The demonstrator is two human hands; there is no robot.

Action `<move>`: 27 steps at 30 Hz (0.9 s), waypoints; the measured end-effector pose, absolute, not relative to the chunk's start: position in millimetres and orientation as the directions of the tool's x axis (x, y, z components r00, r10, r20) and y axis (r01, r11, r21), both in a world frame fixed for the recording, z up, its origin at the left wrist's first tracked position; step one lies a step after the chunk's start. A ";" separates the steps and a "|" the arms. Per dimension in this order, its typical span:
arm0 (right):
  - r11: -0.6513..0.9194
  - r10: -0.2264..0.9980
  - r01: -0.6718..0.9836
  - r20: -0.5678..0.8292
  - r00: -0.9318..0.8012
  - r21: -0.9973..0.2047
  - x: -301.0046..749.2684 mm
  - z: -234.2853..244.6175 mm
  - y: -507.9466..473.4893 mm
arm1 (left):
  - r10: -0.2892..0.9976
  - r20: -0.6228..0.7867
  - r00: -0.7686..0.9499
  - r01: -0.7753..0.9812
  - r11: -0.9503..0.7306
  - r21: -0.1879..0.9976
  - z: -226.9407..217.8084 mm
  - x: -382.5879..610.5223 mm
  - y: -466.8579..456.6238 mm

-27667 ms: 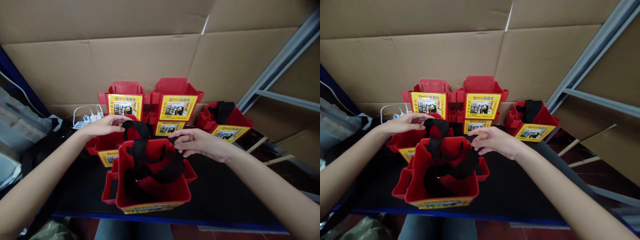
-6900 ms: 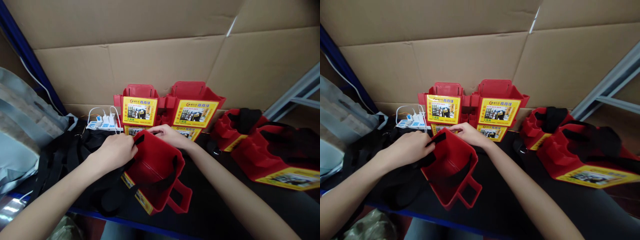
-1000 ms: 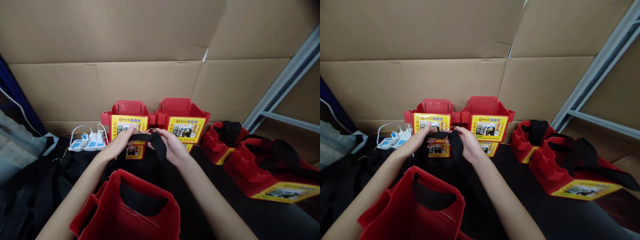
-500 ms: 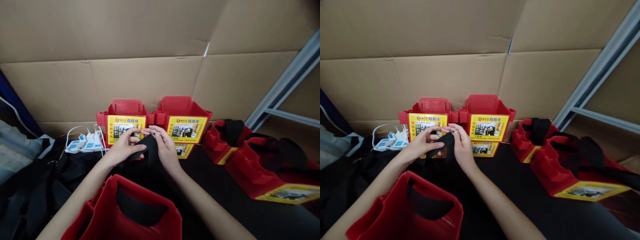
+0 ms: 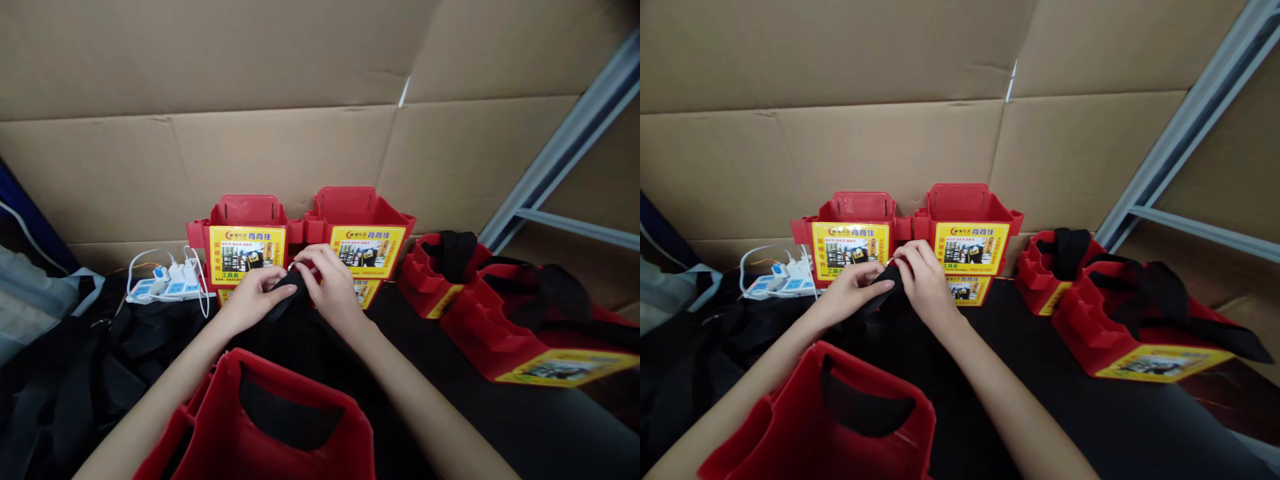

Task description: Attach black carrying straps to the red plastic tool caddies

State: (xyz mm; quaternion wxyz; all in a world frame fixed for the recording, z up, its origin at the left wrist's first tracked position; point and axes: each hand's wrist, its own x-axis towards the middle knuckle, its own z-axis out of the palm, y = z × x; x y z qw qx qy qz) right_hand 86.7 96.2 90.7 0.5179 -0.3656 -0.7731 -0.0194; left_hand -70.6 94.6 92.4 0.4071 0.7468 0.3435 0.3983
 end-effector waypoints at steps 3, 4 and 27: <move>0.727 0.498 0.621 0.847 -0.186 -0.292 88.5 89.2 97.7 | 0.843 0.315 0.435 0.182 -0.425 0.886 91.9 -69.6 93.1; 0.731 0.498 0.618 0.846 -0.191 -0.290 88.5 88.8 97.9 | 0.845 0.319 0.429 0.185 -0.427 0.885 91.6 -69.5 92.9; 0.163 0.908 -0.017 0.156 -0.389 -0.987 102.9 102.6 102.6 | 0.784 0.373 0.497 0.393 -0.586 0.709 93.6 -82.7 96.0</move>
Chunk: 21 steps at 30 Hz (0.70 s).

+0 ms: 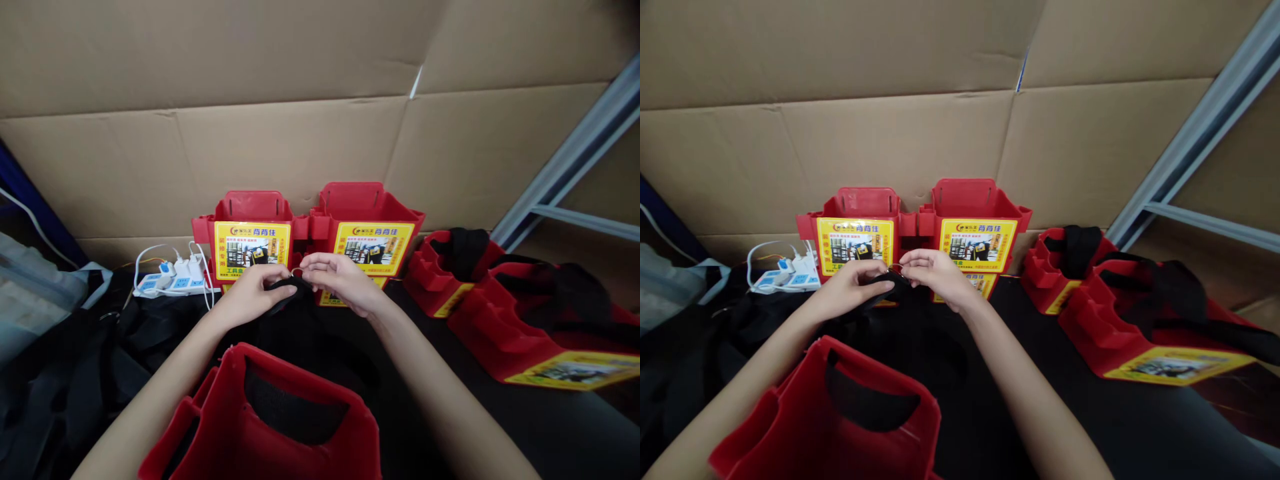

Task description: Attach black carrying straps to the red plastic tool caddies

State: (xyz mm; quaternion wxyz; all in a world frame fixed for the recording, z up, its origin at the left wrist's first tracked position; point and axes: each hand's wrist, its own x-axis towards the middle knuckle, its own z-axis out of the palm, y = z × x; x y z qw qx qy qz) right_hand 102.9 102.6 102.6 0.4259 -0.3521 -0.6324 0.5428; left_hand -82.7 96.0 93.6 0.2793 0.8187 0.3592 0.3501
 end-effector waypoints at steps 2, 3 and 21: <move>0.216 0.913 -0.004 0.203 -0.354 -0.976 102.1 104.7 101.5 | 0.799 0.365 0.478 0.394 -0.566 0.724 92.1 -81.4 97.2; 0.242 0.913 0.006 0.226 -0.338 -0.970 101.7 106.2 100.8 | 0.811 0.352 0.467 0.392 -0.547 0.739 91.7 -80.7 97.5; 0.517 0.843 0.207 0.454 -0.287 -0.830 95.0 97.9 102.4 | 0.806 0.438 0.399 0.443 -0.587 0.677 89.4 -77.4 98.5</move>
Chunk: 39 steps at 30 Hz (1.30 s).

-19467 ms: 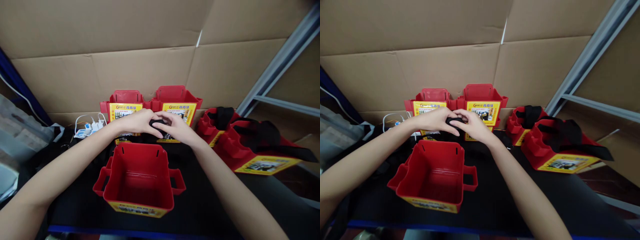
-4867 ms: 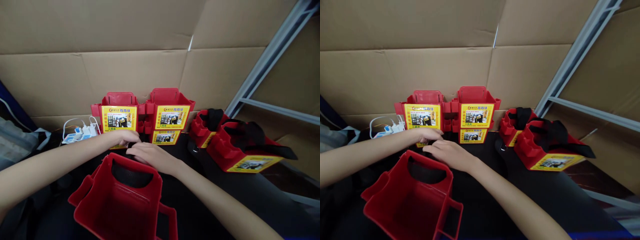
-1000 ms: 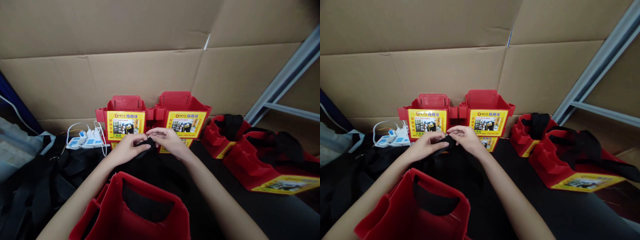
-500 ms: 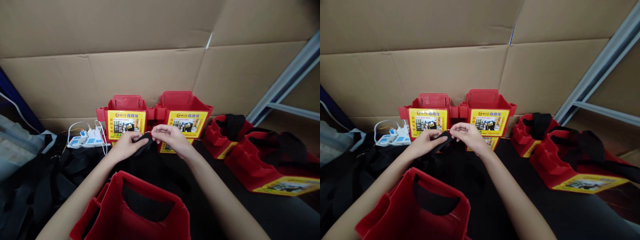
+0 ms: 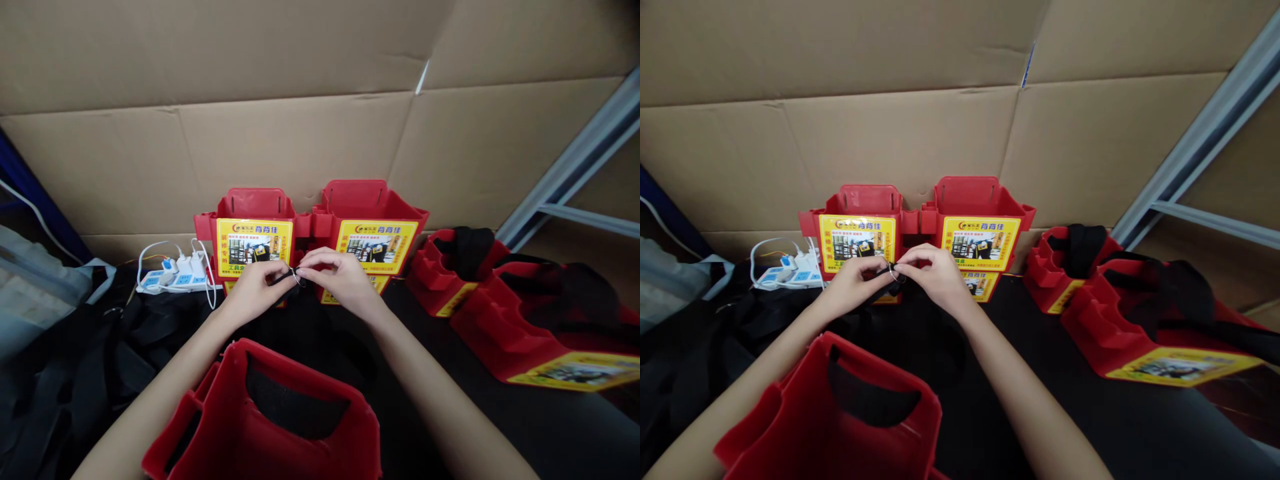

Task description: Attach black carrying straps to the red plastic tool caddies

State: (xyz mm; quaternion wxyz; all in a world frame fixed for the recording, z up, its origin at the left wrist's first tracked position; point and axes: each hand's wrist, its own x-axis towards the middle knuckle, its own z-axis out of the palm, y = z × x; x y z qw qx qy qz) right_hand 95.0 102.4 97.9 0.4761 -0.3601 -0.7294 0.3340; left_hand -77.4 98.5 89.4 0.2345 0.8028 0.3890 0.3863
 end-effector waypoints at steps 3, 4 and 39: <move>0.513 0.839 0.151 0.457 -0.297 -0.845 93.2 99.1 100.6 | 0.792 0.475 0.383 0.425 -0.608 0.670 90.7 -77.0 96.3; 0.503 0.844 0.122 0.456 -0.281 -0.856 93.0 100.3 99.6 | 0.797 0.478 0.370 0.395 -0.601 0.695 91.6 -76.7 94.6; 0.133 0.862 0.062 0.084 -0.500 -0.989 107.1 116.8 84.6 | 0.742 0.413 0.529 0.047 -0.511 0.858 97.9 -75.5 83.4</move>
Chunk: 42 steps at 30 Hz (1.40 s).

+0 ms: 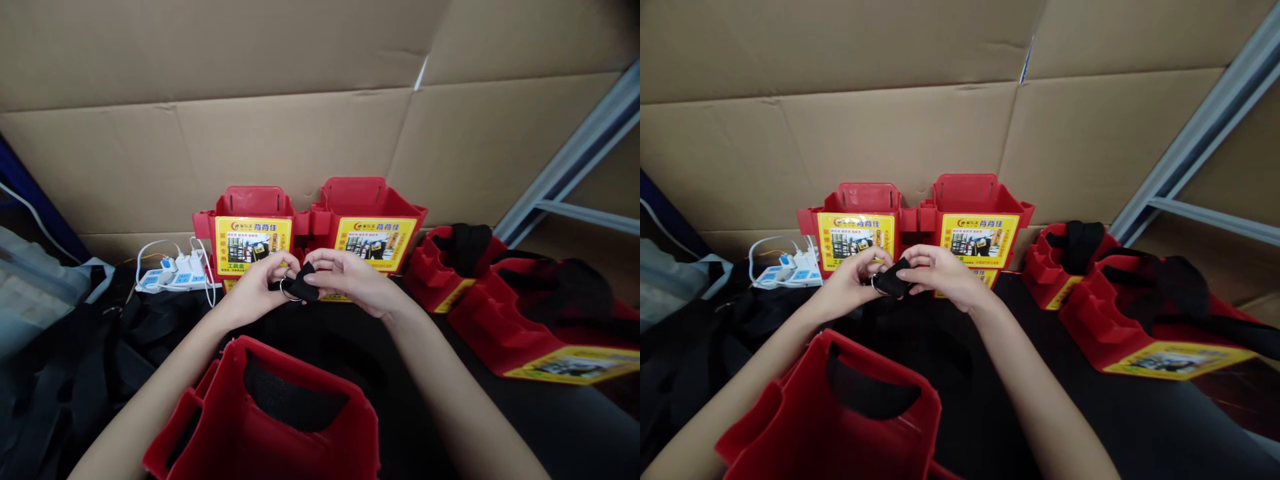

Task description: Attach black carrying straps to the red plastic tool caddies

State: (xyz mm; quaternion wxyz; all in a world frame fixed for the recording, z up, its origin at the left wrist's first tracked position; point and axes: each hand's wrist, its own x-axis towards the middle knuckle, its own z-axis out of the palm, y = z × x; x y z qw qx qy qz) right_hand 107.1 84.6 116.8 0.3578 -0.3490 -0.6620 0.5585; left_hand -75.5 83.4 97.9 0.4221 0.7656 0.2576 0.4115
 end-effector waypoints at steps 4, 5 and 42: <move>0.157 0.863 0.118 0.078 -0.499 -0.981 107.8 118.2 85.9 | 0.704 0.370 0.606 0.042 -0.493 0.869 98.2 -75.6 80.0; 0.154 0.861 0.121 0.073 -0.503 -0.981 107.8 118.1 86.5 | 0.692 0.368 0.621 0.052 -0.505 0.862 98.6 -75.7 79.2; 0.387 0.914 0.036 0.379 -0.146 -0.921 132.5 132.6 88.7 | 0.717 0.292 0.633 0.061 -0.423 0.904 103.6 -87.4 86.9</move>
